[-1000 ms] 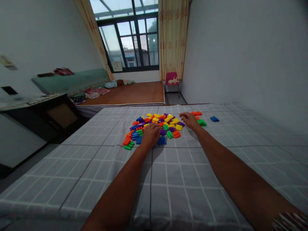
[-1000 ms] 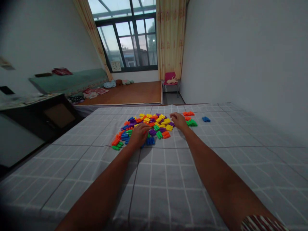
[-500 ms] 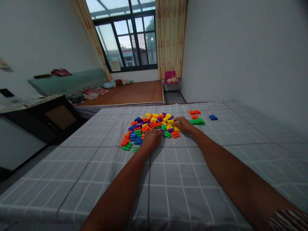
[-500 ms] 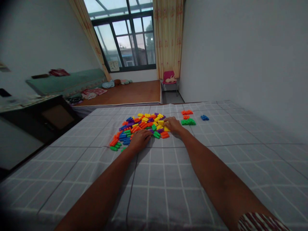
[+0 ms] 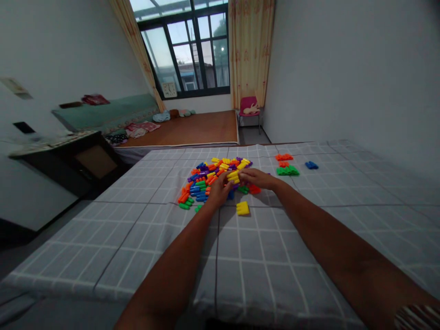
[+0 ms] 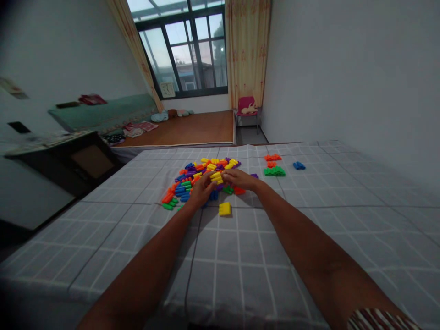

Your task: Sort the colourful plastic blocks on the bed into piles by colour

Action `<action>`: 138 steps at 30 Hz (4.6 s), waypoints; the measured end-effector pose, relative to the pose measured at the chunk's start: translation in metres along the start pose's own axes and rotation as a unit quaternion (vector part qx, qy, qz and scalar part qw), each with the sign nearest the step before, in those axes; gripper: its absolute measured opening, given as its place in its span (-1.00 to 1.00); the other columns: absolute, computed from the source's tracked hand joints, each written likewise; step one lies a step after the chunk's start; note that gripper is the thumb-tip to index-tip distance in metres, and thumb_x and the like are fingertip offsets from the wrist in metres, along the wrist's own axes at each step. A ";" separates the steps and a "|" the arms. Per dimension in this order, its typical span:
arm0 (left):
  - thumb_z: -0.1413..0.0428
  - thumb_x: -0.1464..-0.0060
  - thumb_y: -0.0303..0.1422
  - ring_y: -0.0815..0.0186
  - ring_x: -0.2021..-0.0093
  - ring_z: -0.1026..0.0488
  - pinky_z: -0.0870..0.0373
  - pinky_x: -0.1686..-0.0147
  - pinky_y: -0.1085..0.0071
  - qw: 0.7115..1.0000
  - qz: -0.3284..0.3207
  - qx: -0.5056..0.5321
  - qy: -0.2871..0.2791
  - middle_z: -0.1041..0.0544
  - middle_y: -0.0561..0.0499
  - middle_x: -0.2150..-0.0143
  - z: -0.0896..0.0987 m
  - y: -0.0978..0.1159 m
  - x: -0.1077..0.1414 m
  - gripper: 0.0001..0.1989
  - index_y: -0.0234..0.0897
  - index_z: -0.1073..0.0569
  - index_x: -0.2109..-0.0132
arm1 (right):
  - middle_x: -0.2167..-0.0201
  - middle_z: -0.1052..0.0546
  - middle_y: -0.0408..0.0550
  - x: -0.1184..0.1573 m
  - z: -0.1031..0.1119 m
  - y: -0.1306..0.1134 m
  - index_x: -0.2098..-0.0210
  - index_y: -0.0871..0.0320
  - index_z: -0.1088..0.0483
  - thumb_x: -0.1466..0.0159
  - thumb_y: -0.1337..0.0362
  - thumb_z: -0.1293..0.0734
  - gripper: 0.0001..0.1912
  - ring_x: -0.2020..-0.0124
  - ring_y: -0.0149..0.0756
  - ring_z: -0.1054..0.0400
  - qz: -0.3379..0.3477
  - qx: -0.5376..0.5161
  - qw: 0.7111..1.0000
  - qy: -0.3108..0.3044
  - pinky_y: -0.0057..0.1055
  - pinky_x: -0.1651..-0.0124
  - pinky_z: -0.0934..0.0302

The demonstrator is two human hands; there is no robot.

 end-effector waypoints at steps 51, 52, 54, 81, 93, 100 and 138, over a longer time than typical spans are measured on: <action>-0.20 -0.05 -0.25 0.20 0.12 -0.51 -0.39 0.14 0.37 0.929 -0.010 -0.285 -0.234 -0.58 -0.08 0.13 -0.191 0.066 -0.061 -0.63 -0.25 -0.46 -0.01 | 0.29 -0.52 -0.08 0.181 0.145 0.072 0.22 0.08 -0.43 -0.20 0.04 -0.36 -0.72 0.34 -0.40 -0.38 -0.044 -0.437 0.880 0.179 -0.46 0.31 -0.27; -0.20 -0.05 -0.24 0.19 0.12 -0.51 -0.39 0.15 0.36 0.927 -0.004 -0.293 -0.234 -0.58 -0.09 0.13 -0.191 0.065 -0.061 -0.63 -0.25 -0.46 -0.01 | 0.28 -0.53 -0.08 0.184 0.146 0.079 0.21 0.08 -0.43 -0.19 0.06 -0.37 -0.73 0.33 -0.39 -0.38 -0.054 -0.445 0.874 0.187 -0.45 0.30 -0.29; -0.19 -0.05 -0.21 0.18 0.12 -0.50 -0.40 0.16 0.35 0.924 0.001 -0.305 -0.232 -0.58 -0.09 0.13 -0.192 0.065 -0.062 -0.62 -0.24 -0.46 -0.01 | 0.27 -0.54 -0.08 0.183 0.141 0.089 0.20 0.09 -0.45 -0.15 0.09 -0.40 -0.72 0.33 -0.39 -0.39 -0.075 -0.456 0.868 0.183 -0.44 0.29 -0.30; -0.07 -0.13 -0.36 0.20 0.01 -0.40 -0.37 0.00 0.27 0.957 -0.061 -0.252 -0.127 -0.44 -0.09 0.01 -0.006 0.023 0.018 -0.79 -0.19 -0.49 0.08 | 0.19 -0.56 -0.01 -0.015 0.051 0.027 0.17 0.13 -0.50 -0.13 0.31 -0.38 -0.76 0.26 -0.26 -0.40 -0.072 0.158 0.979 0.111 -0.34 0.17 -0.28; -0.02 -0.12 -0.44 0.23 -0.04 -0.39 -0.36 -0.05 0.30 0.959 -0.108 -0.225 -0.134 -0.41 -0.08 -0.04 -0.005 0.016 0.025 -0.73 -0.18 -0.47 0.04 | 0.21 -0.50 -0.06 -0.035 0.047 0.034 0.15 0.13 -0.35 -0.22 0.03 -0.32 -0.67 0.18 -0.26 -0.40 -0.088 -0.022 0.989 0.120 -0.30 0.12 -0.31; -0.03 -0.12 -0.44 0.20 -0.07 -0.37 -0.35 -0.08 0.24 0.958 -0.117 -0.222 -0.136 -0.41 -0.10 -0.06 -0.005 0.016 0.021 -0.71 -0.19 -0.48 0.02 | 0.16 -0.50 -0.01 0.065 0.117 0.032 0.04 0.08 -0.36 -0.03 0.15 -0.50 -0.47 0.19 -0.29 -0.41 -0.177 -0.129 0.968 0.123 -0.36 0.15 -0.32; -0.02 -0.13 -0.44 0.17 -0.10 -0.37 -0.32 -0.14 0.21 0.949 -0.125 -0.253 -0.139 -0.41 -0.11 -0.10 -0.007 0.013 0.021 -0.66 -0.15 -0.47 -0.04 | 0.00 -0.54 0.08 0.148 0.142 0.093 0.02 0.10 -0.51 0.04 0.16 -0.48 -0.44 0.00 0.02 -0.41 -0.284 0.354 0.891 -0.020 -0.18 -0.04 -0.24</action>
Point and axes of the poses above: each hand's wrist, its own x-axis away from the middle knuckle, its own z-axis out of the back of the hand, y = z × x, the point moved 6 cm from there along -x, towards the middle knuckle
